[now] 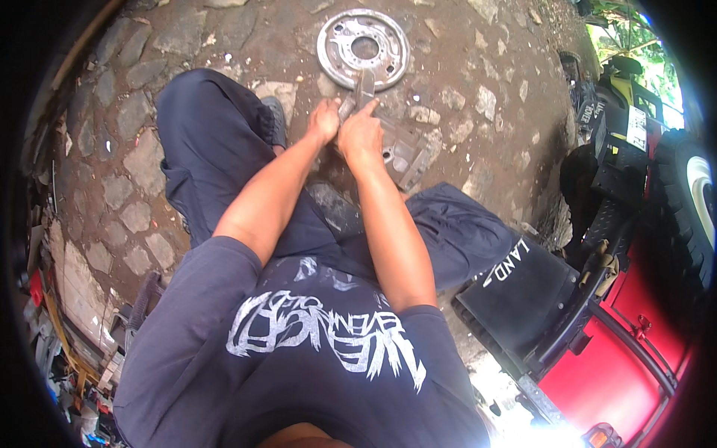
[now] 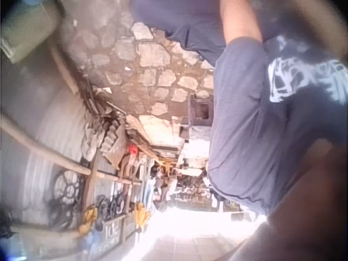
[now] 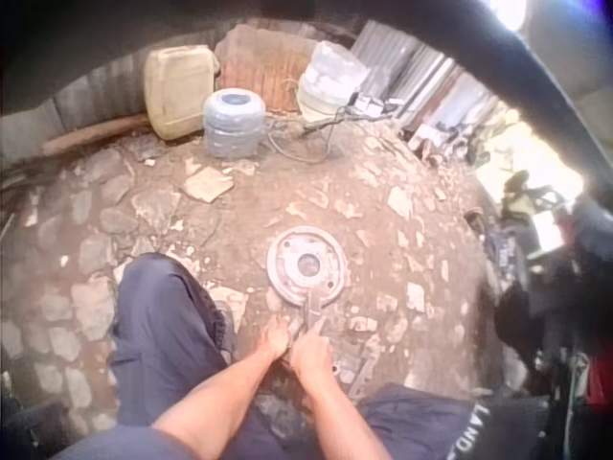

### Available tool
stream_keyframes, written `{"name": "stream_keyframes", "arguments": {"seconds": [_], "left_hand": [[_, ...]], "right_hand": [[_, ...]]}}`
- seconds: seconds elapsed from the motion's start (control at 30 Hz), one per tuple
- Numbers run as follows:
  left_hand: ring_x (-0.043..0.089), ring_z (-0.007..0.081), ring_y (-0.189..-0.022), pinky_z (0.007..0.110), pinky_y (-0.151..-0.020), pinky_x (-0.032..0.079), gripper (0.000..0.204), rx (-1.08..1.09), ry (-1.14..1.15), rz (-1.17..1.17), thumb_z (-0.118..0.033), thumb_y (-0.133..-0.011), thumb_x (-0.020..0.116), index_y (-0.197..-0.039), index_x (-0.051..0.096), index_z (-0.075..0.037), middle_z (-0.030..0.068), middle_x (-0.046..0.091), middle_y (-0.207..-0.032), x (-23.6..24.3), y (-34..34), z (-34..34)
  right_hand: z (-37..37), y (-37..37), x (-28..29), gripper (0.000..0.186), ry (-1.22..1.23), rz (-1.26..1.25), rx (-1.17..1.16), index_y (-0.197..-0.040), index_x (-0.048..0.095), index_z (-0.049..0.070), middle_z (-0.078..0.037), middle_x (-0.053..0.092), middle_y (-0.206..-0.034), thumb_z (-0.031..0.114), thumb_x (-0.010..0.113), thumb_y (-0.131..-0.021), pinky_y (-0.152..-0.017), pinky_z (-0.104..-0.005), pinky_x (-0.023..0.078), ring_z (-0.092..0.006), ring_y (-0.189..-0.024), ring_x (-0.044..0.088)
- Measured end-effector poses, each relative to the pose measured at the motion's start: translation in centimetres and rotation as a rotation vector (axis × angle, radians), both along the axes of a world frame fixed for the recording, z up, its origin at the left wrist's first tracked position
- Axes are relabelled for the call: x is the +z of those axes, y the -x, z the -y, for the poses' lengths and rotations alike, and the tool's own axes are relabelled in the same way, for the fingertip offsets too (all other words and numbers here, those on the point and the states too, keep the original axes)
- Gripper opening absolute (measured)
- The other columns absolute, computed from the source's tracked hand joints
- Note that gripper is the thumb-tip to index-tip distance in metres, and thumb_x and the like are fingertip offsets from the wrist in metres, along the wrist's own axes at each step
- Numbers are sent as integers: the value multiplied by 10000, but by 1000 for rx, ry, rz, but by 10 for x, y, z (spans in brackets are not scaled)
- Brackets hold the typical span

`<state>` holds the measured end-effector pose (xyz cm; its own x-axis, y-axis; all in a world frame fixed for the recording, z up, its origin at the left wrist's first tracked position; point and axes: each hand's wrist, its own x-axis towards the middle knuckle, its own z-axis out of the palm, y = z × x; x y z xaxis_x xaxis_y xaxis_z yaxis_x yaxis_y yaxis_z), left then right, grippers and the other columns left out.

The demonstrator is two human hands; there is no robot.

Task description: The person sits on the ground and uses a metal file to scrape and smooth the surface of a mechanical housing. They repeatedly reposition the part and file different areas, occasionally pausing to inspect the surface.

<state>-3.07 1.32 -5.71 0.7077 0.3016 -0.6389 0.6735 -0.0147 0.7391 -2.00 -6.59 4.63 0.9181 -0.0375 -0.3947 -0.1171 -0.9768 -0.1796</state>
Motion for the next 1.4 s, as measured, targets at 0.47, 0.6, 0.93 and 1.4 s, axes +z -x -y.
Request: {"name": "stream_keyframes", "arguments": {"seconds": [0.47,0.6,0.93,1.4], "left_hand": [[553,459,-1305,475,-1085,420,506,32,46,-1,-422,-1025,478,-1267,639,-8,285,635,-1329,9,1,-6],[547,442,-1330,477,-1118,421,511,42,43,5,-385,-1039,488,-1325,616,19,286,612,-1376,-6,-2,-16],[531,449,-1339,481,-1119,399,535,14,57,-18,-420,-1023,487,-1341,609,-7,284,608,-1376,8,-1,-9],[522,425,-1372,468,-1144,388,555,16,73,-50,-416,-1022,493,-1355,609,11,282,596,-1407,18,-8,-12]], "right_hand": [[-5,12,17,783,-33,-72,31,-1627,67,-49,-406,682,-944,163,509,-1018,-846,-579,559,-550,-938,694],[10,46,41,791,-51,-113,96,-1636,66,-25,-379,683,-868,155,520,-1014,-786,-594,558,-536,-847,701],[-3,13,0,760,-15,21,86,-1639,101,4,-378,675,-813,180,516,-1026,-741,-600,556,-561,-796,685],[-11,21,14,780,-119,3,13,-1623,84,-47,-390,674,-836,178,524,-1020,-795,-602,531,-568,-816,678]]}}
